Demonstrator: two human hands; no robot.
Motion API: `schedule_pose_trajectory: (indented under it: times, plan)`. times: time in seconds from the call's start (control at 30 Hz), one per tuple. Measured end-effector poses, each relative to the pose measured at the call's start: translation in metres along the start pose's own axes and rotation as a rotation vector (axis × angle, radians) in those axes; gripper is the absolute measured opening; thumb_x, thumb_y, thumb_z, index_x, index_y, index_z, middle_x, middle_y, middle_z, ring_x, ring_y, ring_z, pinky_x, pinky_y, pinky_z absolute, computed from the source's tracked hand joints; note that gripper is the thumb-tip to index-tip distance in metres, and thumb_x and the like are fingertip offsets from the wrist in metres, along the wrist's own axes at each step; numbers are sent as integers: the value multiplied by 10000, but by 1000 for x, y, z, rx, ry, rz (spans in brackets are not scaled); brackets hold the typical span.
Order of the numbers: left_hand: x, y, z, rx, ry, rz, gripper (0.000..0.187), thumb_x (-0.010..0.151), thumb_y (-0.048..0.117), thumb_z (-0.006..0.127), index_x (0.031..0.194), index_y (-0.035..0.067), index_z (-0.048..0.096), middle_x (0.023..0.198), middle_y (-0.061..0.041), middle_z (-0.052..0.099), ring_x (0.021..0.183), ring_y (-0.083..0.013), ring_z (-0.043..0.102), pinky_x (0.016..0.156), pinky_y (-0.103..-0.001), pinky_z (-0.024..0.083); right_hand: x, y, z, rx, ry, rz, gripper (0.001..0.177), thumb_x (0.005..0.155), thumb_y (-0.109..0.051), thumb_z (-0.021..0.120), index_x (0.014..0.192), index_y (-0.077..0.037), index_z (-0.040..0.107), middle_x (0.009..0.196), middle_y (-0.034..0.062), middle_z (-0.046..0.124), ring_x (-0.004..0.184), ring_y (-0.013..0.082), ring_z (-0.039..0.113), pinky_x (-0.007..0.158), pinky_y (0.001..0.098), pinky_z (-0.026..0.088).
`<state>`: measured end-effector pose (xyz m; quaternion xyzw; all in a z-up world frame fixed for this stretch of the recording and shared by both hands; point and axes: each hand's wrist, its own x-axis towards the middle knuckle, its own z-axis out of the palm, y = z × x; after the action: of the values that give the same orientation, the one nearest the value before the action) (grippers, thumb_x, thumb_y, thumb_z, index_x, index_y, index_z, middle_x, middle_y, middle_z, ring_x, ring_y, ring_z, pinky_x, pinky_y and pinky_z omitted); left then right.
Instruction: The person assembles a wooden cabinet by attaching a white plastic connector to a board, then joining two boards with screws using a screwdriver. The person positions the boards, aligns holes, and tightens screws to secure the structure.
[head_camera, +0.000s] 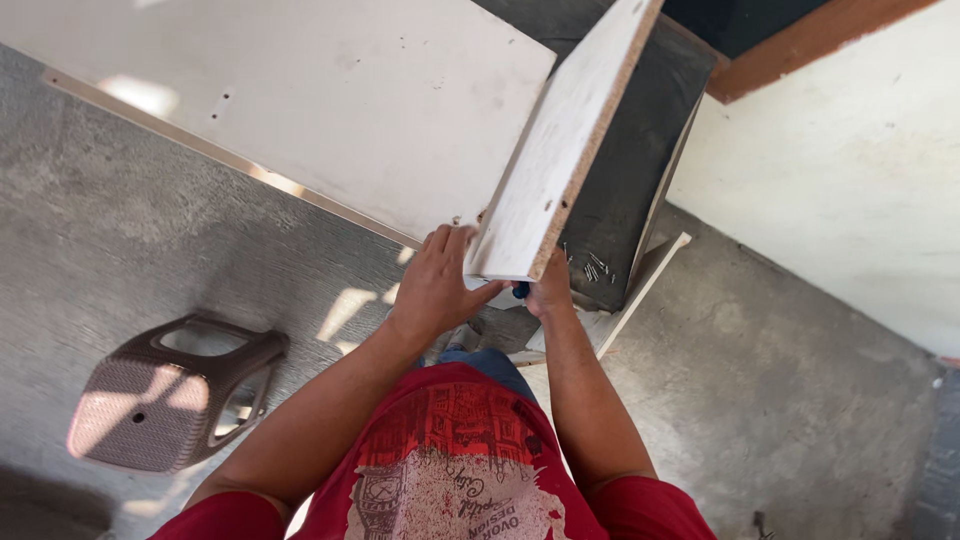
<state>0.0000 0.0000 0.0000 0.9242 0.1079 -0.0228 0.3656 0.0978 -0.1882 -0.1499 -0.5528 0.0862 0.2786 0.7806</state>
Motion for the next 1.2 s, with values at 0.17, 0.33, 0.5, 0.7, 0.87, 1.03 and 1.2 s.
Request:
schedule_pose_trajectory:
  times: [0.17, 0.33, 0.5, 0.7, 0.87, 1.03, 1.2]
  plan:
    - [18, -5, 23, -7, 107, 220, 644, 814, 186, 768, 1346, -83, 526, 1209, -242, 617, 1138, -396, 624, 952, -485, 535, 6, 5, 1, -98, -36, -1, 217, 966, -200, 683, 912, 9, 680, 675, 92, 656, 477, 150, 570, 415, 299, 439]
    - [15, -9, 39, -112, 127, 153, 573, 835, 72, 690, 1371, -62, 542, 1159, -246, 607, 1087, -433, 630, 931, -489, 542, 0, -5, 7, -76, -70, 62, 304, 1013, -304, 630, 875, -33, 646, 647, 69, 614, 452, 136, 528, 401, 275, 411]
    - [16, -9, 42, -70, 177, 191, 548, 850, 55, 673, 1370, -64, 547, 1131, -247, 597, 1070, -453, 617, 977, -512, 523, -17, -27, -10, -480, 14, -214, 275, 877, -81, 706, 1060, -78, 500, 813, 60, 640, 564, 119, 597, 457, 277, 490]
    - [17, -7, 38, -63, 109, 100, 436, 906, 75, 638, 1321, -42, 567, 1153, -235, 592, 1056, -435, 633, 941, -503, 537, -67, -58, -42, -1001, -45, -567, 319, 926, -142, 770, 1228, -83, 687, 903, 119, 688, 755, 233, 692, 668, 376, 551]
    - [15, -1, 37, -52, 103, 14, 376, 930, 112, 638, 1254, -64, 562, 1142, -237, 576, 1014, -428, 644, 851, -500, 558, -70, -80, -55, -1139, -88, -502, 306, 885, -180, 797, 1075, -30, 609, 951, 117, 683, 850, 257, 714, 705, 385, 573]
    - [13, 2, 38, -77, 131, -7, 355, 923, 136, 655, 1229, -31, 592, 1131, -225, 610, 996, -443, 655, 834, -506, 562, -69, -91, -64, -1150, -111, -681, 226, 930, -193, 783, 1051, -49, 658, 973, 102, 697, 832, 237, 751, 677, 353, 607]
    - [16, 2, 39, -57, 182, 32, 395, 905, 137, 660, 1258, -34, 610, 1159, -258, 647, 1037, -463, 657, 883, -506, 560, -63, -99, -71, -1172, -129, -730, 220, 920, -197, 790, 1025, -45, 670, 934, 91, 684, 798, 223, 748, 662, 339, 611]
